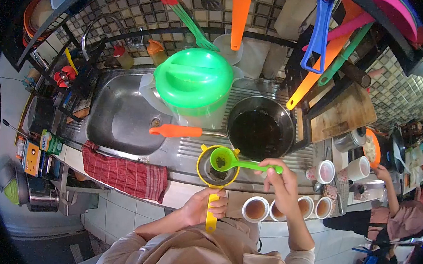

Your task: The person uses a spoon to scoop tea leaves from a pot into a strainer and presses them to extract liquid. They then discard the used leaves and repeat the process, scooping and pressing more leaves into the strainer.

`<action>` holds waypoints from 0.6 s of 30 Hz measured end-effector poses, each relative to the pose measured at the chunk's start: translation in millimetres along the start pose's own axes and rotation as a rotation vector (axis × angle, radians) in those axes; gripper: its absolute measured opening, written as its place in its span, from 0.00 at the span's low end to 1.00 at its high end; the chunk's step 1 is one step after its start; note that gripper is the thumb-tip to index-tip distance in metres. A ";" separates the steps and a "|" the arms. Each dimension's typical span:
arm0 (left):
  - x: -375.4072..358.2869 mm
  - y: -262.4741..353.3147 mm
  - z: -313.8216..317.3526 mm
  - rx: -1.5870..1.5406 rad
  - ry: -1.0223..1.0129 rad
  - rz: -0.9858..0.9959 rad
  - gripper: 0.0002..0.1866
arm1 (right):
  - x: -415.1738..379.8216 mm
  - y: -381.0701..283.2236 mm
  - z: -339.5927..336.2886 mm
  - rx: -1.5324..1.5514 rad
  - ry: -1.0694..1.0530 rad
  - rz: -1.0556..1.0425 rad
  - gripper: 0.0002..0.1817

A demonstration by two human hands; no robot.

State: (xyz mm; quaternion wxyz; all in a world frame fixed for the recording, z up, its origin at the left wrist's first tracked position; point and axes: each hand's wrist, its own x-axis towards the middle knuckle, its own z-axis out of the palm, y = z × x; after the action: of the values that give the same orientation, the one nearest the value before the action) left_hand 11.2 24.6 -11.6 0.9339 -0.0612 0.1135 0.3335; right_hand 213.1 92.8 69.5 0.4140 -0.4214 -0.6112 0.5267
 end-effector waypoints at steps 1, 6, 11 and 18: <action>0.0 0.1 0.2 0.006 0.005 0.000 0.09 | 0.2 0.4 1.1 0.000 0.000 0.001 0.13; -0.2 0.1 0.3 -0.008 0.006 -0.001 0.09 | 0.2 5.3 3.0 -0.093 -0.082 0.020 0.12; -0.2 0.6 -1.1 -0.007 0.003 0.000 0.09 | -0.4 4.2 3.1 -0.122 -0.109 0.023 0.13; 0.0 0.6 -1.9 0.005 0.006 0.005 0.09 | 0.3 -2.0 -0.8 -0.240 -0.212 -0.075 0.14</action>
State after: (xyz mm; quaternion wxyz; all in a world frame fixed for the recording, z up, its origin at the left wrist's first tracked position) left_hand 10.5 24.7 -13.4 0.9329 -0.0595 0.1173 0.3353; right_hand 213.6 93.1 71.7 0.3131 -0.3867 -0.7253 0.4758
